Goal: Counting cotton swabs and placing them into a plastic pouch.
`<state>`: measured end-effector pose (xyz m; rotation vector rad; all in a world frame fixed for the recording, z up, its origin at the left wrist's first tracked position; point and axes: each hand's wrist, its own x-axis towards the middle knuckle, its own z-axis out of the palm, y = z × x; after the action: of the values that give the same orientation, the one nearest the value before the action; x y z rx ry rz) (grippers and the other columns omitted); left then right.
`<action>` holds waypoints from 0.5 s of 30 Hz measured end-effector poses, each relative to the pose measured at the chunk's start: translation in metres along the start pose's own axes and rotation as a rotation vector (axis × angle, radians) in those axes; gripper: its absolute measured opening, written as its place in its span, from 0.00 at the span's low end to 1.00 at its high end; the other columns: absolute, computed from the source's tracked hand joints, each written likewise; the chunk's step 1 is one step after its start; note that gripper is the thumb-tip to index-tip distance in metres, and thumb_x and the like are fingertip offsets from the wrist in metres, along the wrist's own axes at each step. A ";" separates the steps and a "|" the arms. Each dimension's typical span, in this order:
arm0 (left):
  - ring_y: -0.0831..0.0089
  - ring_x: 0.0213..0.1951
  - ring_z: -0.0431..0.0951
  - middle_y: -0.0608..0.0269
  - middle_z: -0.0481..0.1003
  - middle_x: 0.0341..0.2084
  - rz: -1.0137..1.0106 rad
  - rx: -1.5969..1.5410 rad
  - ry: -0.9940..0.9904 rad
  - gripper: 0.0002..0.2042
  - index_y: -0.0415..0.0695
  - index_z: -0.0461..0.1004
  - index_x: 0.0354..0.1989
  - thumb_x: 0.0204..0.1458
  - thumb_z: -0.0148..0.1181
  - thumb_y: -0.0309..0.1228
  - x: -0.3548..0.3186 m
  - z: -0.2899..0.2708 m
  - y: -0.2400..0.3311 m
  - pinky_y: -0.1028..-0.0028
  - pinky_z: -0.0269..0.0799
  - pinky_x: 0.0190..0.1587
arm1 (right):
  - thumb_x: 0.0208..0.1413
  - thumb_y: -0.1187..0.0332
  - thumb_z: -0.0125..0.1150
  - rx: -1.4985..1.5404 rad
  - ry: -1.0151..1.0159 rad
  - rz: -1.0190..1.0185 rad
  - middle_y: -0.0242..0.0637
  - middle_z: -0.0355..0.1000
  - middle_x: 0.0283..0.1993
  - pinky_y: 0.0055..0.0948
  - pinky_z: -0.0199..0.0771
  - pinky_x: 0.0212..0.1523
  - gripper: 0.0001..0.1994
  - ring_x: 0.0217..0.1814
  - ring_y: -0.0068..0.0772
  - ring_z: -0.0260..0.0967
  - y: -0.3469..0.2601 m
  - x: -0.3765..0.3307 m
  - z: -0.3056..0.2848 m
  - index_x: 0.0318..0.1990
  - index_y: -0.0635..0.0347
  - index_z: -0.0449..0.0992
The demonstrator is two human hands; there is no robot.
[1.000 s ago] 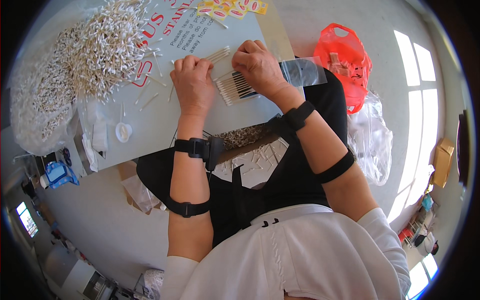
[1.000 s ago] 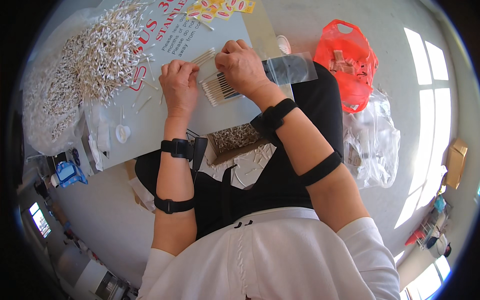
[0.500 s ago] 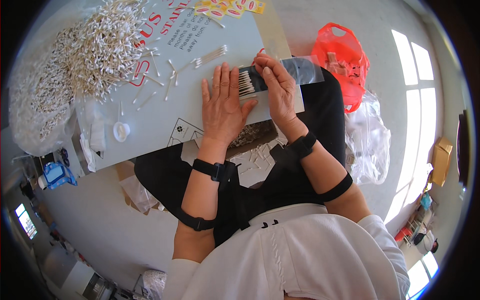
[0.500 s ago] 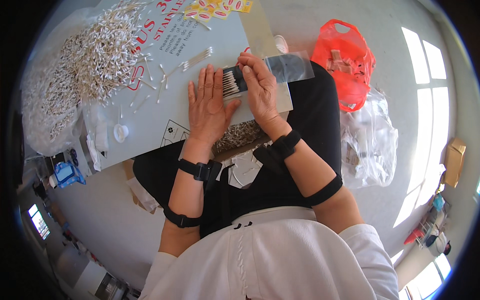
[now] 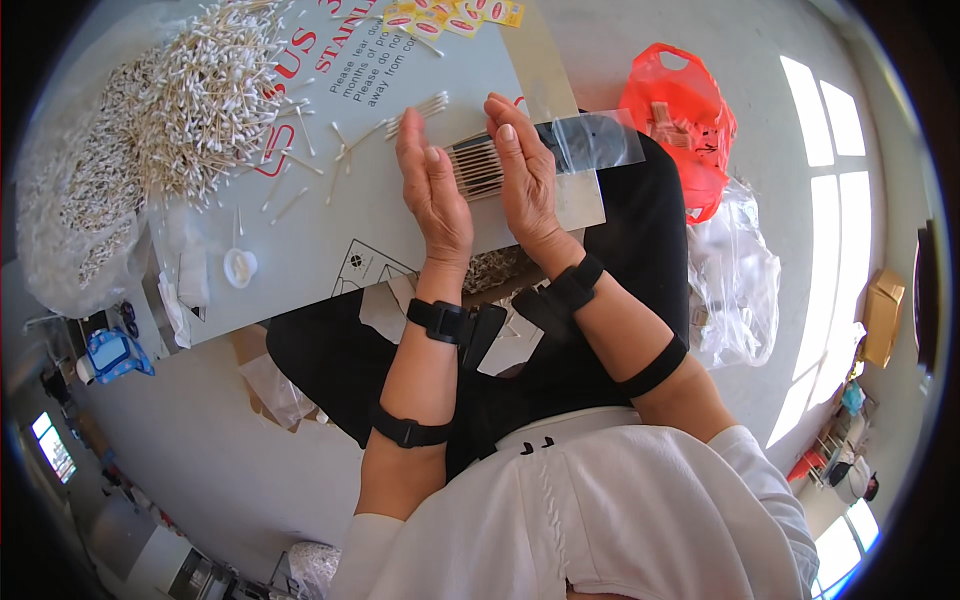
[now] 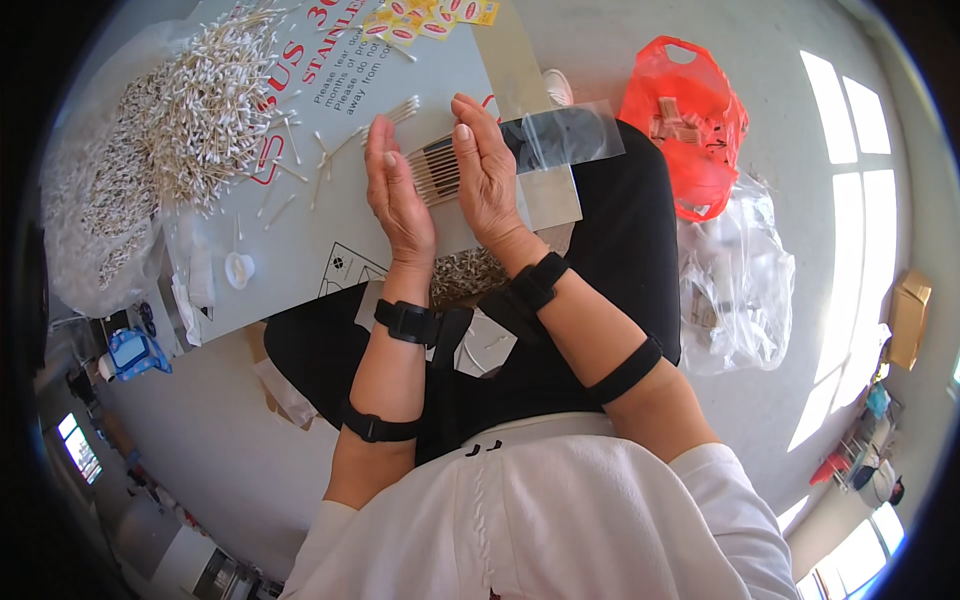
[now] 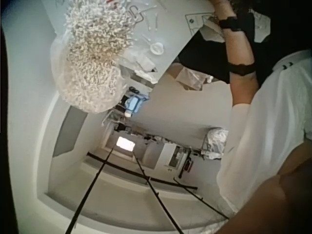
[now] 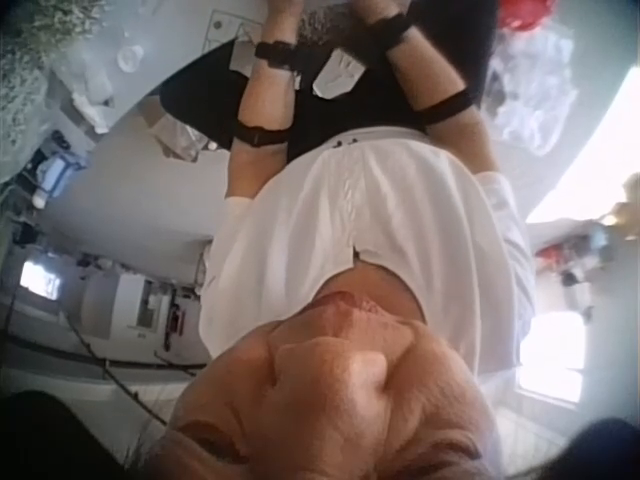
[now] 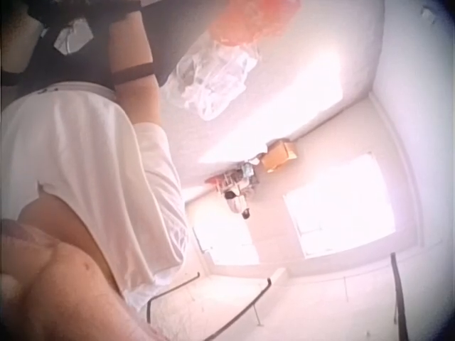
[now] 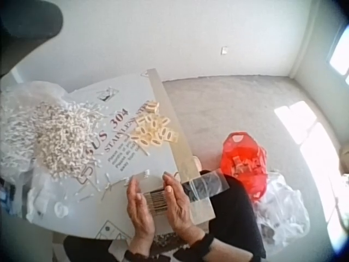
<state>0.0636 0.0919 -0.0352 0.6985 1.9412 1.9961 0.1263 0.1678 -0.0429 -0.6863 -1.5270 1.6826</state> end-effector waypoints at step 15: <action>0.57 0.71 0.50 0.54 0.52 0.70 0.303 1.073 -0.462 0.34 0.43 0.52 0.70 0.58 0.55 0.41 -0.028 -0.035 0.020 0.51 0.43 0.70 | 0.48 0.77 0.63 -0.644 -0.407 -0.090 0.38 0.70 0.32 0.32 0.72 0.37 0.07 0.36 0.36 0.73 -0.036 0.007 -0.057 0.36 0.63 0.77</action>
<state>0.0727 0.0464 -0.0194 1.5719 2.5650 0.6012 0.1740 0.2068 -0.0153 -0.5944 -2.3976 1.3015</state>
